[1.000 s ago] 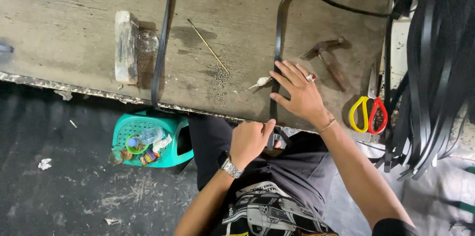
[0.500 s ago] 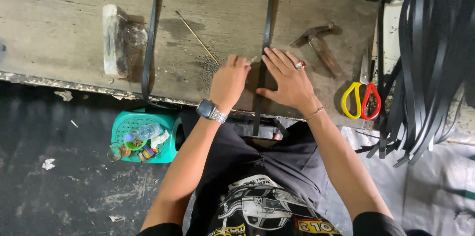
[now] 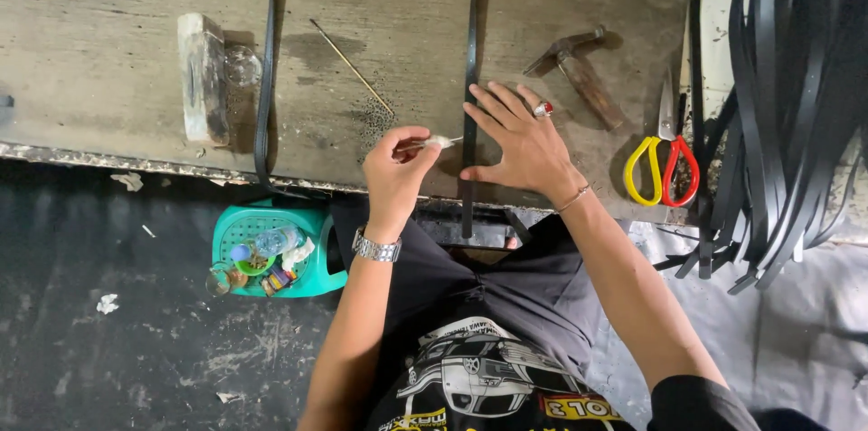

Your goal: Hammering metal rivets into leather straps to secure them.

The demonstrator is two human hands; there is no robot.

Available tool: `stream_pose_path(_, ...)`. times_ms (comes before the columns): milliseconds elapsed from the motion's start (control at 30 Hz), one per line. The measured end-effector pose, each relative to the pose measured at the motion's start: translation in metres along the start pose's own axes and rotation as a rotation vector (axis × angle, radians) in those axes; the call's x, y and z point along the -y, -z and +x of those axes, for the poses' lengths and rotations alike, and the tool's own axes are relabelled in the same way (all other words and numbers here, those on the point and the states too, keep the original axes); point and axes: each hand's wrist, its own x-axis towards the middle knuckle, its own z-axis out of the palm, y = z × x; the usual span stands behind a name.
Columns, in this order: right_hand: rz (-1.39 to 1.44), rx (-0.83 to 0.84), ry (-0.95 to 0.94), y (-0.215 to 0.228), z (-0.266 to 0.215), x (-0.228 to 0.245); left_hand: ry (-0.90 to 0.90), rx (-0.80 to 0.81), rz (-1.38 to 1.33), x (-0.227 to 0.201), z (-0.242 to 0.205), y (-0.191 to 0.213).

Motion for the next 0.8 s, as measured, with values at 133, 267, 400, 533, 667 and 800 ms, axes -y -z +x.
stream_pose_path(133,-0.002,-0.021,-0.02,-0.007,-0.002,-0.004,-0.024,-0.044,-0.088,-0.003,0.001,-0.002)
stream_pose_path(267,0.009,-0.041,-0.003,-0.006,-0.002,-0.003,-0.147,0.019,-0.095,0.01,0.01,-0.003)
stream_pose_path(400,0.009,-0.035,-0.006,-0.003,-0.002,-0.002,-0.387,0.082,0.13,0.025,0.013,-0.006)
stream_pose_path(533,0.006,-0.03,-0.01,-0.003,-0.002,-0.003,-0.474,0.138,0.196,0.033,0.017,-0.016)
stream_pose_path(667,0.042,-0.083,-0.005,-0.007,-0.003,-0.005,-0.442,0.18,0.152,0.036,0.03,-0.016)
stream_pose_path(800,0.012,-0.12,0.005,-0.01,-0.004,-0.005,-0.405,0.161,0.045,0.015,0.028,-0.016)
